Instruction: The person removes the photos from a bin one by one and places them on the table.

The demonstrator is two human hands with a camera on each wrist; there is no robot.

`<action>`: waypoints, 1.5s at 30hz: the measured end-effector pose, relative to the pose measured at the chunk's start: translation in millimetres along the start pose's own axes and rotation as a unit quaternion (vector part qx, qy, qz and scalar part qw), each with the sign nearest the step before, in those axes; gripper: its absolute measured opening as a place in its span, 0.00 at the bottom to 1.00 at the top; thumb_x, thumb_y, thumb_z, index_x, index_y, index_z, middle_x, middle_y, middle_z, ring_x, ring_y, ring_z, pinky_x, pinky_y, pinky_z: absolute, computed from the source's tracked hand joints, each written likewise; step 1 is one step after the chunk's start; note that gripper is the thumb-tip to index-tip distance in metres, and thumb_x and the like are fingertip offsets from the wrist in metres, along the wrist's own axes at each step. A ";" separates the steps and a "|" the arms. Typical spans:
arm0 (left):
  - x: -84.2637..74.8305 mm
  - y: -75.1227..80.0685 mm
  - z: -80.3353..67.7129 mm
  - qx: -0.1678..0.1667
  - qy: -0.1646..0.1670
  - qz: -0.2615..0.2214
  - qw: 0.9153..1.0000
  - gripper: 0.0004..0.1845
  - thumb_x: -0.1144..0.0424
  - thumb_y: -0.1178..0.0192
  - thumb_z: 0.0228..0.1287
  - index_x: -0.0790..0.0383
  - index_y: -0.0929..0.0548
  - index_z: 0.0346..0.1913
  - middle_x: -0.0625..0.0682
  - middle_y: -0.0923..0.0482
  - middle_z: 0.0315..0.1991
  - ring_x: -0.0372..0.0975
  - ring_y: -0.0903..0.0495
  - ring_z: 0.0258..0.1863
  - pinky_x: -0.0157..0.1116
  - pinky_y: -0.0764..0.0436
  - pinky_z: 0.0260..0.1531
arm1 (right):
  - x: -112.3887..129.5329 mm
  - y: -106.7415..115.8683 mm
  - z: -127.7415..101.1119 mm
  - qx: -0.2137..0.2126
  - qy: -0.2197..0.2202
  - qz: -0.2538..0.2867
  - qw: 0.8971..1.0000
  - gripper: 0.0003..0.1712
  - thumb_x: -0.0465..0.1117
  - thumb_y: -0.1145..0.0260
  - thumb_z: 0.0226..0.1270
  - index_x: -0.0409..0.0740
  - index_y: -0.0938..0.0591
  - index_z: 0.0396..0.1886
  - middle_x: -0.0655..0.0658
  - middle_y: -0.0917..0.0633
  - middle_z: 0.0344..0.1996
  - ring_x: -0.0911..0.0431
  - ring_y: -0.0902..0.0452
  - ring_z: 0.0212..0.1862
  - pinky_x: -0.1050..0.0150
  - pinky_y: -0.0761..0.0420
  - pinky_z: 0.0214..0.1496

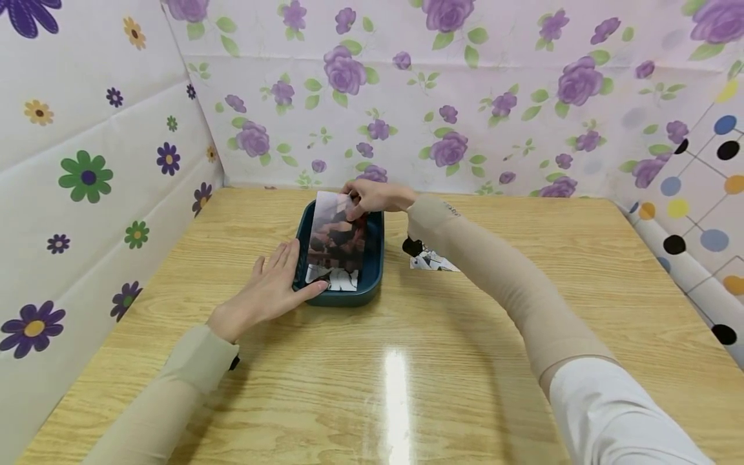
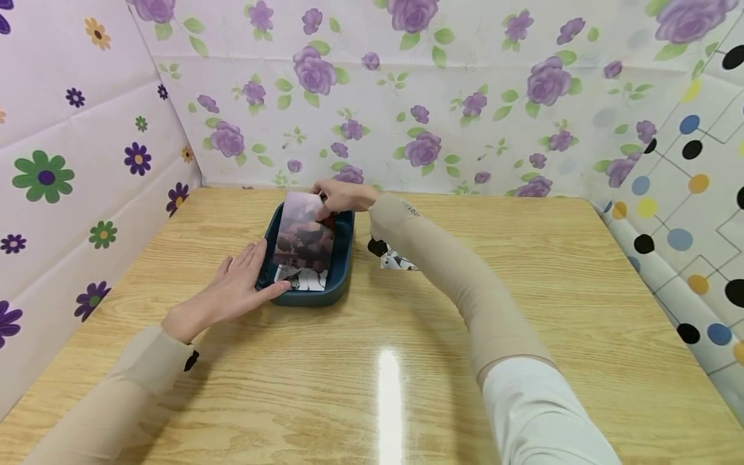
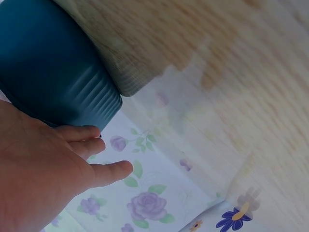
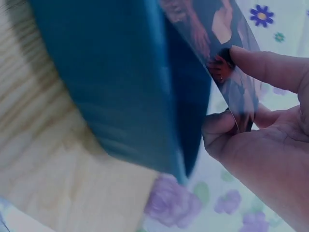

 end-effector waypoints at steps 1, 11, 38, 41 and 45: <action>0.0 -0.1 0.1 -0.001 0.000 0.001 1.000 0.58 0.22 0.62 0.60 0.60 0.69 0.77 0.56 0.70 0.79 0.52 0.66 0.78 0.64 0.65 0.70 | 0.6 3.9 -2.8 0.000 0.000 0.005 1.000 0.28 0.30 0.36 0.65 0.39 0.34 0.63 0.42 0.29 0.47 0.53 0.34 0.45 0.64 0.28 0.46; 0.8 -0.4 3.2 -0.008 0.008 0.010 1.000 0.60 0.21 0.62 0.58 0.61 0.69 0.77 0.56 0.70 0.79 0.52 0.66 0.79 0.64 0.66 0.70 | -14.6 59.2 -51.5 -0.023 -0.018 -0.004 1.000 0.31 0.31 0.36 0.63 0.39 0.36 0.64 0.39 0.29 0.56 0.52 0.31 0.51 0.59 0.26 0.58; -1.2 0.2 2.7 -0.006 0.004 0.012 1.000 0.59 0.22 0.62 0.59 0.62 0.69 0.76 0.56 0.71 0.79 0.53 0.65 0.78 0.64 0.65 0.70 | -201.5 113.5 -193.0 -0.071 -0.141 -0.033 0.987 0.31 0.30 0.34 0.62 0.31 0.37 0.61 0.37 0.32 0.46 0.49 0.36 0.43 0.59 0.28 0.43; -2.2 0.1 2.6 -0.007 0.000 0.011 1.000 0.59 0.22 0.61 0.60 0.63 0.69 0.76 0.57 0.71 0.79 0.54 0.65 0.78 0.64 0.64 0.70 | -206.4 109.9 -190.1 -0.080 -0.145 -0.060 0.984 0.30 0.29 0.33 0.60 0.32 0.34 0.60 0.32 0.31 0.51 0.46 0.36 0.46 0.56 0.28 0.46; -1.7 -0.6 1.8 -0.006 0.002 0.006 1.000 0.59 0.23 0.61 0.60 0.62 0.69 0.76 0.56 0.71 0.79 0.53 0.65 0.78 0.64 0.65 0.70 | -209.2 106.6 -184.7 -0.079 -0.145 -0.091 0.982 0.29 0.29 0.33 0.58 0.32 0.34 0.59 0.27 0.33 0.58 0.40 0.35 0.54 0.49 0.28 0.52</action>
Point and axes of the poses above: each hand's wrist, its own z-axis towards the middle knuckle, its own y-axis out of the back of the hand, x = y × z, the point moved 5 cm from there along z, towards the middle knuckle
